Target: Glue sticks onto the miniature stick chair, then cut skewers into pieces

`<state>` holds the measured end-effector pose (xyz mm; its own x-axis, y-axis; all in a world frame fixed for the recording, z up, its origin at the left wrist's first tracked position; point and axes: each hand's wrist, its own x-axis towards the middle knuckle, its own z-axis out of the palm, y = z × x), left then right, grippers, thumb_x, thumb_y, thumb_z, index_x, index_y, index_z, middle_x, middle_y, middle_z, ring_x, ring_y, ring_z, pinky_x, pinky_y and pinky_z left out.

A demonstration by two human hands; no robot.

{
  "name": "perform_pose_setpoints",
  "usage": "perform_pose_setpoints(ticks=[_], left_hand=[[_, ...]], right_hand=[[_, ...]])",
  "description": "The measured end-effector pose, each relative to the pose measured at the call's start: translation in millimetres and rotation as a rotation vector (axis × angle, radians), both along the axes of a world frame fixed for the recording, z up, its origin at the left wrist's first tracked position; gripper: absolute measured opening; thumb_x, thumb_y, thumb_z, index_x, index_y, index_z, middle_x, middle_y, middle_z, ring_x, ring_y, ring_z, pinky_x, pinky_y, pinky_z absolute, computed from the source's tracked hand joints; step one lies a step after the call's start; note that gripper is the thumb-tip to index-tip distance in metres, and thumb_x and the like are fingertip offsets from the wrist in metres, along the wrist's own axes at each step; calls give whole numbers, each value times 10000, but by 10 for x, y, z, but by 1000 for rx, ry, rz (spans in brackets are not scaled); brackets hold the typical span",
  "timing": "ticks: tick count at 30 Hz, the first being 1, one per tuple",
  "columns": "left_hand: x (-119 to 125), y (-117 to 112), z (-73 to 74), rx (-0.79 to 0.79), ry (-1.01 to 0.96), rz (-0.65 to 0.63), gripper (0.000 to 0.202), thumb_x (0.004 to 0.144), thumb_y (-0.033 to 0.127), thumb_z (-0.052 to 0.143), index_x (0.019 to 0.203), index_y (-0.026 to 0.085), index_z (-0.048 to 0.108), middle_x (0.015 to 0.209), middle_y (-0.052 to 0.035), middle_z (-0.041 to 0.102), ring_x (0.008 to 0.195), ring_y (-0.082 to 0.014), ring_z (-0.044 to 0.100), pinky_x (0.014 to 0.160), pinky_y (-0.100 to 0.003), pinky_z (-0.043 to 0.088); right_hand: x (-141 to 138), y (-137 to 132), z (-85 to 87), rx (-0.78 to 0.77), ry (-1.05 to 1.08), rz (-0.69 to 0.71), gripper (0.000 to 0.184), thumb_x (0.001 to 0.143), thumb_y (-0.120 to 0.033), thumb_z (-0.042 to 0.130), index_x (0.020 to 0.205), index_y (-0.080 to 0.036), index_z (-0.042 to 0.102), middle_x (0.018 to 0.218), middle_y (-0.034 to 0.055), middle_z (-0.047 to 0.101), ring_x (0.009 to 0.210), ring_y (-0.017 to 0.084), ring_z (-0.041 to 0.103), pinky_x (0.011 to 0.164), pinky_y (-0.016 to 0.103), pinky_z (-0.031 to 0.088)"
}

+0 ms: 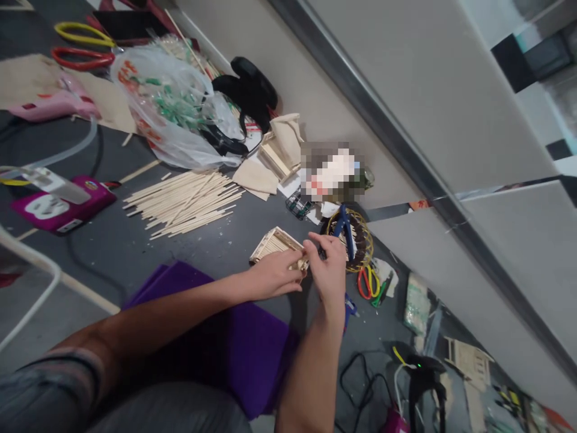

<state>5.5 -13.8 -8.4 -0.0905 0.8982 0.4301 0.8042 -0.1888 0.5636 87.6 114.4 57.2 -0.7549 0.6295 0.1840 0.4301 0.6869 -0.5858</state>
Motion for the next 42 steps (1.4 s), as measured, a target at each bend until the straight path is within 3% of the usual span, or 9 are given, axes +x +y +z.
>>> perform_pose_setpoints(ticks=[6,11,18,22,25,27,33,37,42], left_hand=[[27,33,-62,13,3,18,263,852,403,620,921,157,683,1098,-150,550,1018,-272,562,736,-347,499],[46,42,-97,9,3,28,268,842,414,633,914,161,687,1117,-146,564,1017,-268,572,742,-349,506],[56,21,-103,34,6,33,258,864,379,609,946,150,696,1400,-192,466,1179,-298,536,837,-387,516],[60,16,-113,59,2,33,241,868,356,608,955,149,695,1399,-199,480,1192,-299,540,853,-399,518],[60,17,-114,67,-2,33,243,866,361,608,940,146,696,1398,-200,481,1193,-307,540,847,-406,522],[58,18,-105,52,-7,34,244,864,367,610,936,149,695,1405,-193,475,1198,-306,537,847,-406,522],[40,13,-52,-3,-16,26,238,857,370,619,928,153,685,1370,-181,482,1181,-295,533,839,-386,511],[33,16,-45,-26,-12,22,246,861,382,611,927,155,678,1226,-164,539,1124,-283,542,793,-357,503],[33,21,-56,-10,5,19,270,843,396,638,959,157,684,1235,-159,523,1067,-267,542,792,-351,487]], right_hand=[[-237,152,-28,-214,-223,103,273,719,-449,648,726,-186,721,714,48,667,690,195,576,663,323,439],[-268,139,-52,-144,-236,96,250,736,-428,617,688,-188,667,648,17,619,645,170,537,602,283,402],[-270,135,239,-104,376,-292,351,851,-499,473,626,-239,402,472,-93,326,402,91,297,425,245,287],[-259,217,446,-51,606,-346,423,834,-468,525,552,-241,307,443,-100,281,376,67,266,412,235,304],[-251,231,474,-17,444,-247,263,731,-437,649,752,-208,523,623,-59,528,490,92,508,498,241,419],[-243,211,435,-45,262,-187,299,706,-429,670,873,-192,596,693,-33,598,513,103,537,502,245,419],[-234,207,226,-40,-205,62,269,733,-426,630,785,-174,709,737,46,688,645,164,584,637,301,445],[-265,222,101,-83,-336,161,258,713,-424,629,721,-179,710,722,41,682,643,164,570,636,292,431],[-376,123,42,-55,-192,41,303,782,-446,577,751,-165,686,655,4,640,587,136,517,589,259,393]])
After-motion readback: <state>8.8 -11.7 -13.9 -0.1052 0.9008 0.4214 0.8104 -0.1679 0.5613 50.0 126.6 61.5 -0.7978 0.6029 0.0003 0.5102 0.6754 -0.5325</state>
